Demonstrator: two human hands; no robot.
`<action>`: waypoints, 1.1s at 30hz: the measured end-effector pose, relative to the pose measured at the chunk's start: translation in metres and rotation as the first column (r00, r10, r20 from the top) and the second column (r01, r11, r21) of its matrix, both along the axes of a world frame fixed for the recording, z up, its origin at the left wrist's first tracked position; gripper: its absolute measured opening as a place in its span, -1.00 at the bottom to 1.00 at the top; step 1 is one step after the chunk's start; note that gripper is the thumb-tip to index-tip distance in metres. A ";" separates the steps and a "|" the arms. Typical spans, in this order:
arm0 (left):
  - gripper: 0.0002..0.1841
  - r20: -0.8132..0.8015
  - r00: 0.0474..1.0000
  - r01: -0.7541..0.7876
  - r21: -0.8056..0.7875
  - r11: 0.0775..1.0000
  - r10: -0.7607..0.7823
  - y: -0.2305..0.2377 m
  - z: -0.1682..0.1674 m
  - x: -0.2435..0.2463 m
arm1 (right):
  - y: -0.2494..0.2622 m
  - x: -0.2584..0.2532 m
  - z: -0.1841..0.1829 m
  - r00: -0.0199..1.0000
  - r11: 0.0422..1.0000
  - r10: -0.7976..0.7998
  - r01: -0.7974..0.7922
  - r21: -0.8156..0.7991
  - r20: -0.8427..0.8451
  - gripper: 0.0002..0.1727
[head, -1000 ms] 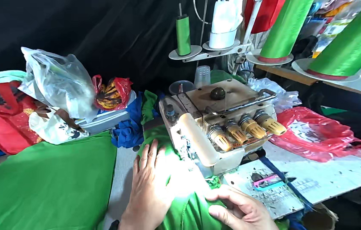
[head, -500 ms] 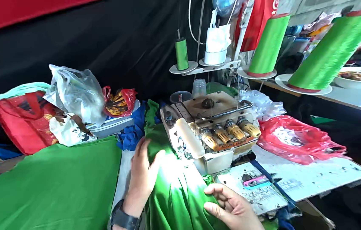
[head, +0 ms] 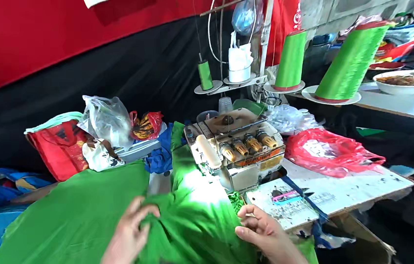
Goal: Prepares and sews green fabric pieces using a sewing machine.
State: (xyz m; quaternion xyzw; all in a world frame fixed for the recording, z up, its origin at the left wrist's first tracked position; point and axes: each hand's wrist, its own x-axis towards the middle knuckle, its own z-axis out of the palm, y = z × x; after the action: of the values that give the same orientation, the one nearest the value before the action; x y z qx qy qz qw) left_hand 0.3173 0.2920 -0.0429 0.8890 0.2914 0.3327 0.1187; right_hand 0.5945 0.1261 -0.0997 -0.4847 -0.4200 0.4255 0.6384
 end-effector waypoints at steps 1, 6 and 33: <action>-0.69 -0.093 0.995 -0.028 0.173 0.985 0.045 0.024 0.014 0.003 | 0.003 -0.011 -0.001 1.000 1.000 0.005 -0.004 0.029 -0.028 -0.69; -0.59 -0.187 0.930 -0.232 0.369 0.900 0.317 0.052 0.037 0.058 | 0.016 -0.058 -0.005 0.988 0.997 -0.031 0.041 0.067 -0.154 -0.69; -0.88 0.471 0.862 0.149 -0.591 0.792 0.189 -0.103 -0.035 0.062 | 0.014 -0.037 -0.021 0.953 0.999 -0.045 0.052 0.017 -0.301 -0.68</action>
State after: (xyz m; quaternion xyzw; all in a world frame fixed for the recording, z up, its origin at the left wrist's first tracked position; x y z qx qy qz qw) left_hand 0.3798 0.1886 -0.0778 0.6799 0.3506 0.4434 0.4671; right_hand 0.5579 0.1404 -0.1206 -0.4167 -0.3115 0.4732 0.7109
